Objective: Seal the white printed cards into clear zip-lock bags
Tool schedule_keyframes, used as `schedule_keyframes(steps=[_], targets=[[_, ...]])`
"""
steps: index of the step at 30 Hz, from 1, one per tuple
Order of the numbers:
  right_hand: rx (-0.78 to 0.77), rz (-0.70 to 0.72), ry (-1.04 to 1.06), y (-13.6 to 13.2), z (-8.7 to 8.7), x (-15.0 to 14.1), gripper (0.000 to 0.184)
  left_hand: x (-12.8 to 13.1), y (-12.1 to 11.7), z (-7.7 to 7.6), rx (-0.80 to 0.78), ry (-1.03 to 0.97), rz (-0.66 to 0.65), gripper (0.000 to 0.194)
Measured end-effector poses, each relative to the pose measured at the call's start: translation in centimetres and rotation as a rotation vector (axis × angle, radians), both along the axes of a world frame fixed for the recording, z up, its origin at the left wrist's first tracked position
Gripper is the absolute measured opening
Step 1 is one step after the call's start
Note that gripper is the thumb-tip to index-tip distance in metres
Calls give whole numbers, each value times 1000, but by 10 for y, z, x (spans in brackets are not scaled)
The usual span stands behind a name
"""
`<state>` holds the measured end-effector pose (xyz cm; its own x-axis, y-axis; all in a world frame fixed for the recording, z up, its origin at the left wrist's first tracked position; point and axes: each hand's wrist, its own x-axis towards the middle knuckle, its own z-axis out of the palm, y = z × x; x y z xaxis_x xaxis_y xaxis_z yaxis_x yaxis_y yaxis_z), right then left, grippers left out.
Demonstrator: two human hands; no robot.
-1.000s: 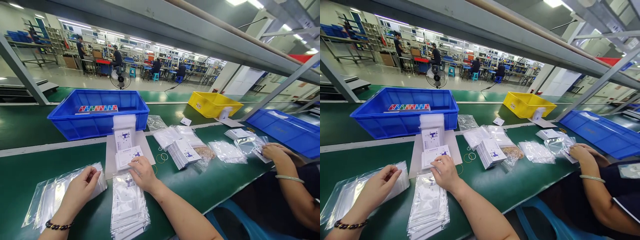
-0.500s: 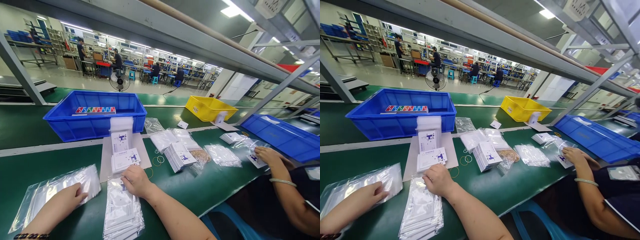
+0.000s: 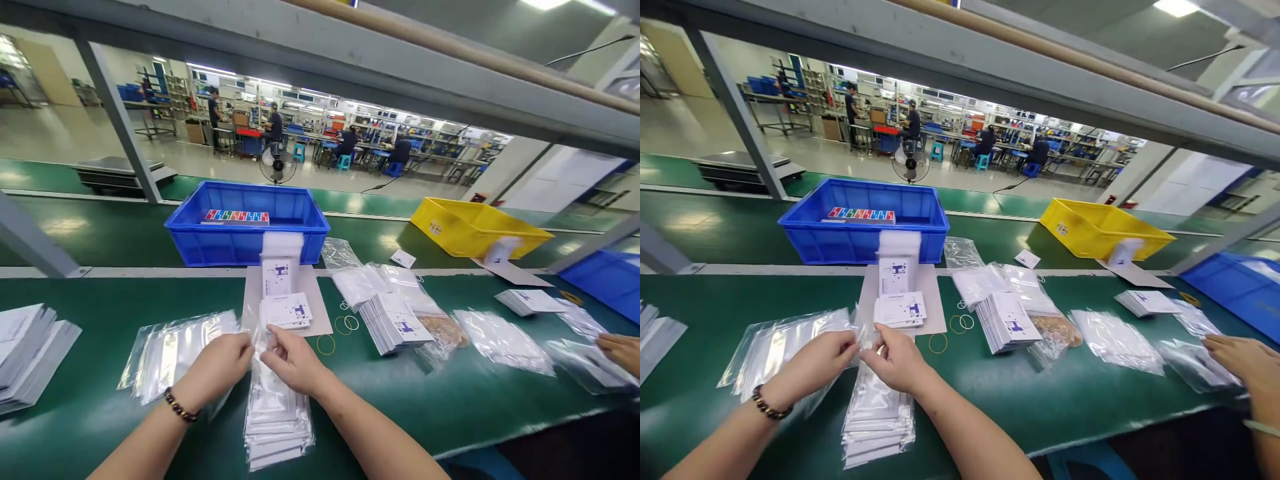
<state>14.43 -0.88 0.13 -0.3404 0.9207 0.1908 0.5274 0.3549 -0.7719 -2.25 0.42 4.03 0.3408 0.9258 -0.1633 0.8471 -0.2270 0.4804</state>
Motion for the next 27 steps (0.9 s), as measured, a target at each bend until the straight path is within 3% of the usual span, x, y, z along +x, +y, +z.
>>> schedule_keyframes(steps=[3,5,9,13,22,27], targets=[[46,-87,-141,1,-1,-4,38,9,0,-6,6,-92,27,28],[119,-118,-186,2,-5,-5,39,10,2,-14,-21,-256,65,33],[259,-20,-262,0,-18,-3,45,11,8,-32,-196,-674,210,42],[326,24,-279,-2,-23,-2,49,13,8,-42,-320,-857,298,40],[170,-96,-25,-4,-13,-9,8,12,1,-47,-114,-686,229,39],[194,-141,-115,-3,-18,-9,16,15,-4,-44,-122,-600,151,43]])
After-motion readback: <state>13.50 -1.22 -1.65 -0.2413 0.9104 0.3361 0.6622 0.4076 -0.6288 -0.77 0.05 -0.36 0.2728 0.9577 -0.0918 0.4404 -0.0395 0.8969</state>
